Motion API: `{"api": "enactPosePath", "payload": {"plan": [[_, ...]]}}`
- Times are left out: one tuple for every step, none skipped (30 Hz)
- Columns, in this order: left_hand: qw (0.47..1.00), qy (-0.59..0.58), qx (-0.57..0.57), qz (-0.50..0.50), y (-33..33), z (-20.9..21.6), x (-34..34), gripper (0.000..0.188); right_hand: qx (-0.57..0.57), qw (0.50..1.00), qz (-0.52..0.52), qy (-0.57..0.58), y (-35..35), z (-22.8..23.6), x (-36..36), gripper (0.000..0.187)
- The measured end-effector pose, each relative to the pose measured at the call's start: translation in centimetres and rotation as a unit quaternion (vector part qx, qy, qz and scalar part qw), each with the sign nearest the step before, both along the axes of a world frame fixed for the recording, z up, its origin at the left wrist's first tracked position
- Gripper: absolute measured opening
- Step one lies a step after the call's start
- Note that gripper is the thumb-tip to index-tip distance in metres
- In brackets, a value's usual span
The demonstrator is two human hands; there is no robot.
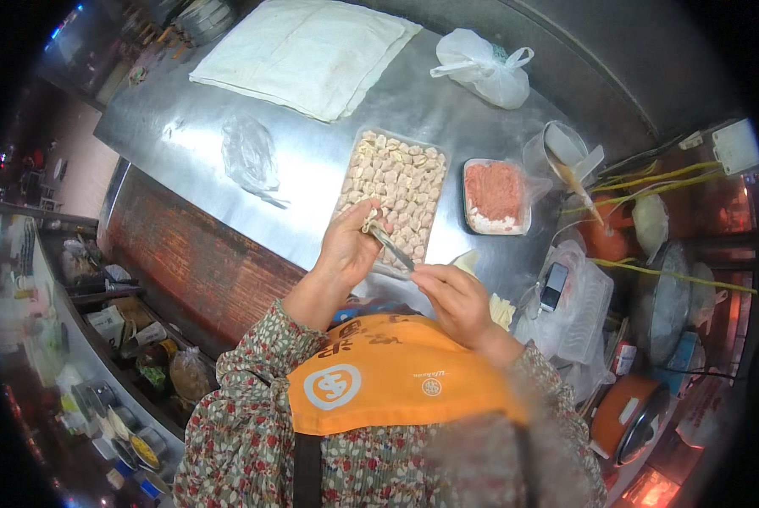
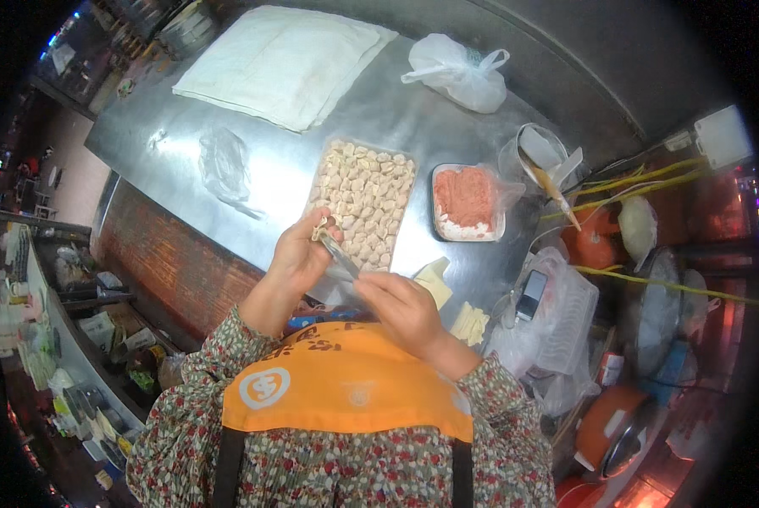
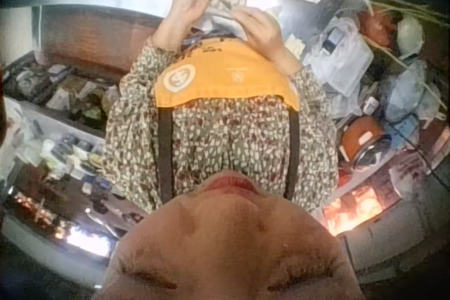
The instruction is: The person repeatedly scoops ground meat onto square wrappers, folds them into dumplings, and places them on a tray. The process is continuous and methodical, with the person using a small metal scoop to portion the filling.
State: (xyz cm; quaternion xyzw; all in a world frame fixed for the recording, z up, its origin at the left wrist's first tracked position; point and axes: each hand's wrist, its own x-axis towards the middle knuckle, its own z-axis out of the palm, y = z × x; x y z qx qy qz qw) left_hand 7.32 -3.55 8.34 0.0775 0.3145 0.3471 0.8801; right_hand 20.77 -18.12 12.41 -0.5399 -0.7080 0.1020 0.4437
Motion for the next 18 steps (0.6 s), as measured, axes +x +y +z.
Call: {"api": "enactPosePath", "payload": {"plan": [[1.0,0.025,0.008,0.003,-0.2,0.1,0.1,0.022,-0.017,1.0,-0.002,0.005,0.3,-0.2,-0.2,0.027],[0.997,0.06,0.039,-0.02,-0.4,0.0,0.2,0.026,-0.026,0.999,-0.004,0.019,0.7,-0.5,-0.4,0.026],[0.99,0.124,0.049,-0.046,-0.5,-0.2,0.1,0.028,-0.039,0.999,-0.005,0.038,1.0,-0.7,-0.5,0.025],[0.979,0.178,0.069,-0.07,-0.4,-0.5,0.0,0.029,-0.052,0.997,-0.001,0.057,1.1,-0.8,-0.6,0.021],[0.966,0.221,0.095,-0.091,-0.3,-1.0,-0.2,0.031,-0.052,0.996,-0.004,0.067,1.0,-0.9,-0.6,0.019],[0.943,0.291,0.128,-0.101,0.1,-1.7,-0.4,0.033,-0.057,0.995,-0.008,0.082,0.8,-1.0,-0.5,0.017],[0.929,0.318,0.164,-0.1,0.6,-2.6,-0.8,0.032,-0.062,0.993,-0.013,0.095,0.5,-1.1,-0.3,0.015],[0.914,0.335,0.208,-0.097,1.1,-3.5,-1.5,0.031,-0.082,0.99,-0.023,0.109,0.0,-1.1,0.4,0.013],[0.897,0.351,0.251,-0.094,1.6,-4.4,-2.2,0.031,-0.1,0.984,-0.052,0.138,-0.2,-1.3,1.1,0.013],[0.86,0.393,0.292,-0.147,1.7,-5.4,-2.9,0.024,-0.118,0.975,-0.082,0.168,-0.5,-1.6,1.7,0.013],[0.777,0.424,0.441,-0.15,1.7,-6.3,-3.2,0.022,-0.142,0.96,-0.11,0.213,-0.9,-2.0,2.3,0.013],[0.683,0.425,0.578,-0.135,1.4,-7.2,-3.1,0.021,-0.148,0.956,-0.126,0.218,-1.2,-2.3,2.8,0.013],[0.556,0.42,0.705,-0.126,1.3,-7.9,-3.0,0.02,-0.16,0.948,-0.141,0.238,-1.4,-2.6,3.3,0.013],[0.577,0.416,0.661,-0.24,1.1,-8.2,-3.3,0.023,-0.171,0.936,-0.153,0.269,-1.8,-2.9,3.6,0.013],[0.55,0.411,0.674,-0.274,1.1,-8.5,-3.3,0.024,-0.184,0.937,-0.154,0.255,-2.2,-3.2,3.9,0.014],[0.519,0.415,0.672,-0.326,1.2,-8.6,-3.1,0.026,-0.196,0.936,-0.153,0.25,-2.7,-3.4,4.2,0.014],[0.486,0.418,0.668,-0.377,1.2,-8.6,-3.0,0.027,-0.208,0.933,-0.151,0.252,-3.0,-3.5,4.4,0.015],[0.461,0.42,0.685,-0.378,1.2,-8.5,-2.9,0.031,-0.208,0.933,-0.155,0.25,-3.3,-3.7,4.5,0.015]]}}
